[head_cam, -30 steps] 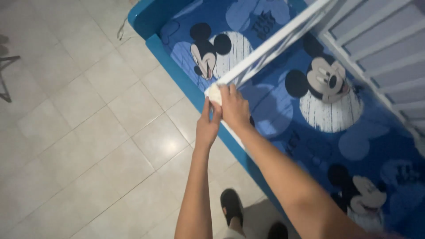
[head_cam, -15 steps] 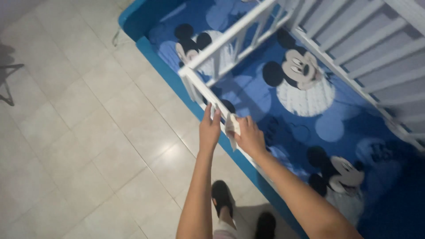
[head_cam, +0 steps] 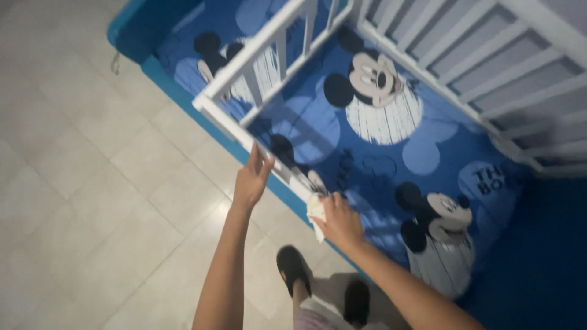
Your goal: Wiping the bars and frame of a blue and white crib with a cloth.
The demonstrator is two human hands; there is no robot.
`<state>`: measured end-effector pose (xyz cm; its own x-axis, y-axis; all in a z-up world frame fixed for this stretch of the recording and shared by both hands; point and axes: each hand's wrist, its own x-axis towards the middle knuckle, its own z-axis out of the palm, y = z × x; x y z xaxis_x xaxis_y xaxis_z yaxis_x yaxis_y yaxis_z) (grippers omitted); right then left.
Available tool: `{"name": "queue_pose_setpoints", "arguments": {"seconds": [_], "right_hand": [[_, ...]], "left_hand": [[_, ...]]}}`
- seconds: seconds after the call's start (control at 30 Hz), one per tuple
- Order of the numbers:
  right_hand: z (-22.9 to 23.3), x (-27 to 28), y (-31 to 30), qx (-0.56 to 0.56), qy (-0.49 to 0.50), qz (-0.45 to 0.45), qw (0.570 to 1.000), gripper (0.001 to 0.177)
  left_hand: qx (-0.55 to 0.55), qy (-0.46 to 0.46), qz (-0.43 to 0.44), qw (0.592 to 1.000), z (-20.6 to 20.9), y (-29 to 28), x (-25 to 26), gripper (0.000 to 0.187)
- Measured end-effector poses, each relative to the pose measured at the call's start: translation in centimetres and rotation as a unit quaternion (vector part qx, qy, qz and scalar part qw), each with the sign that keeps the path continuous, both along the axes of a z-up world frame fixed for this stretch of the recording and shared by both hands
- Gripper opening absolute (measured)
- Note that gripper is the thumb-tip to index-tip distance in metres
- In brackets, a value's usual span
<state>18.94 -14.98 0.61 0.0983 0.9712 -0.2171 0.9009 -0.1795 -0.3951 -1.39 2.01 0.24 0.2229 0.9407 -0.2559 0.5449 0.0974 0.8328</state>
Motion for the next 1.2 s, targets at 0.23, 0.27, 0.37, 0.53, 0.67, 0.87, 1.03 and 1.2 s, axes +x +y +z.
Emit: {"name": "queue_pose_setpoints", "arguments": {"seconds": [0.23, 0.27, 0.37, 0.53, 0.67, 0.87, 1.03, 1.2], "right_hand": [[-0.1, -7.9, 14.4, 0.101, -0.014, 0.042, 0.994, 0.06], [0.1, -9.0, 16.6, 0.102, -0.01, 0.04, 0.994, 0.059], [0.1, -12.0, 23.4, 0.108, 0.001, 0.047, 0.993, 0.055], [-1.6, -16.2, 31.7, 0.127, 0.001, 0.057, 0.99, 0.05], [-1.4, -18.6, 35.3, 0.14, -0.023, 0.072, 0.987, 0.052], [-0.6, -18.8, 36.6, 0.139, -0.01, 0.071, 0.988, 0.05], [-1.5, -17.4, 32.7, 0.188, 0.031, 0.08, 0.978, 0.05], [-1.2, -12.4, 24.8, 0.157, 0.01, 0.059, 0.986, 0.052]], "left_hand": [[-0.121, 0.032, -0.034, 0.992, 3.6, 5.5, -5.0, 0.086], [-0.111, -0.014, 0.014, 0.994, 3.0, 6.6, -5.8, 0.082], [-0.06, -0.129, 0.102, 0.985, -0.8, 9.5, -8.5, 0.076], [0.007, -0.164, 0.121, 0.979, -3.3, 11.4, -9.7, 0.07], [0.005, -0.153, 0.146, 0.977, -1.9, 10.3, -9.2, 0.077], [0.041, -0.123, 0.131, 0.983, -1.4, 5.5, -10.1, 0.076], [0.028, -0.069, 0.139, 0.987, -1.2, -0.7, -13.5, 0.055], [-0.004, -0.058, 0.23, 0.971, -1.5, -4.9, -14.3, 0.04]]}}
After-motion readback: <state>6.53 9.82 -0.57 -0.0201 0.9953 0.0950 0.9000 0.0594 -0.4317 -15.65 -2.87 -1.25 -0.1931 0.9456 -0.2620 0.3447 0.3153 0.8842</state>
